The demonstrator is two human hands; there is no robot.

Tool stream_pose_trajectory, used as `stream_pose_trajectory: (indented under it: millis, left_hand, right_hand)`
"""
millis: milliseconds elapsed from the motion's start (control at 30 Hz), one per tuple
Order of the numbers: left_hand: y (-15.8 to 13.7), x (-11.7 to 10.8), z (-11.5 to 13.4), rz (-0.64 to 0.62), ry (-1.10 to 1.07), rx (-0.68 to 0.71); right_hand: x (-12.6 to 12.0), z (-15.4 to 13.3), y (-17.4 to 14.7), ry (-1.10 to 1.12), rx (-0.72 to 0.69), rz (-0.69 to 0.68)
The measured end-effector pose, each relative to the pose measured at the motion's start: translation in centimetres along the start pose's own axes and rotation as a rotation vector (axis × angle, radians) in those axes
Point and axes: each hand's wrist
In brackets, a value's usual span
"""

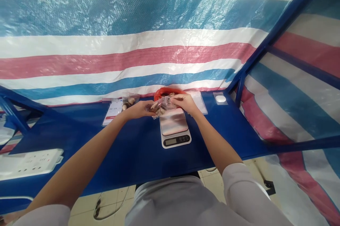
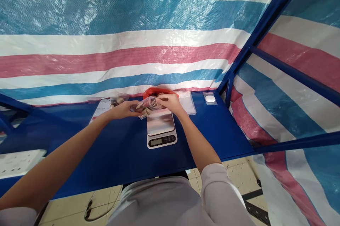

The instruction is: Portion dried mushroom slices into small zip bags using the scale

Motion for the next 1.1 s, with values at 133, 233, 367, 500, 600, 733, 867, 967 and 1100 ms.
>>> stream_pose_trajectory:
  millis: [133,233,367,500,600,733,867,967,1100]
  left_hand:
    - [0.2,-1.0,1.1,0.026,0.118,-0.079]
    - [0.6,-1.8,2.6,0.039,0.179,-0.096]
    - [1.4,-2.7,4.5,0.023,0.178,-0.105]
    - [2.6,-3.2,5.7,0.011,0.177,-0.133]
    - [3.3,-3.7,5.8,-0.011,0.237,-0.156]
    - [3.9,-4.6,5.3,0.023,0.345,-0.235]
    - [4.2,-5.7,4.8,0.062,0.407,-0.309]
    - [4.5,-6.5,4.3,0.052,0.458,-0.321]
    - [4.8,-7.2,3.2,0.050,0.521,-0.310]
  right_hand:
    - [-1.0,0.5,-0.1,0.093,0.031,0.072]
    - [-1.8,0.6,0.1,0.152,-0.009,0.162]
    - [-2.1,0.4,1.0,0.171,-0.046,0.140]
    - [-1.7,0.5,2.1,0.198,-0.031,0.132]
    - [-1.5,1.1,2.8,0.189,-0.003,0.131]
    - [-1.4,2.3,3.8,0.217,0.032,0.143]
    - [-1.3,3.3,4.8,0.306,0.067,0.132]
    - [-1.2,3.5,5.2,0.312,0.111,0.123]
    - [-1.5,3.5,5.3,0.270,0.123,0.182]
Point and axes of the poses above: each hand's wrist, its own y-axis towards the middle knuckle, its own x-axis out of the palm, z = x × y, and after that the axes turned 7 degrees about -z, right-handed
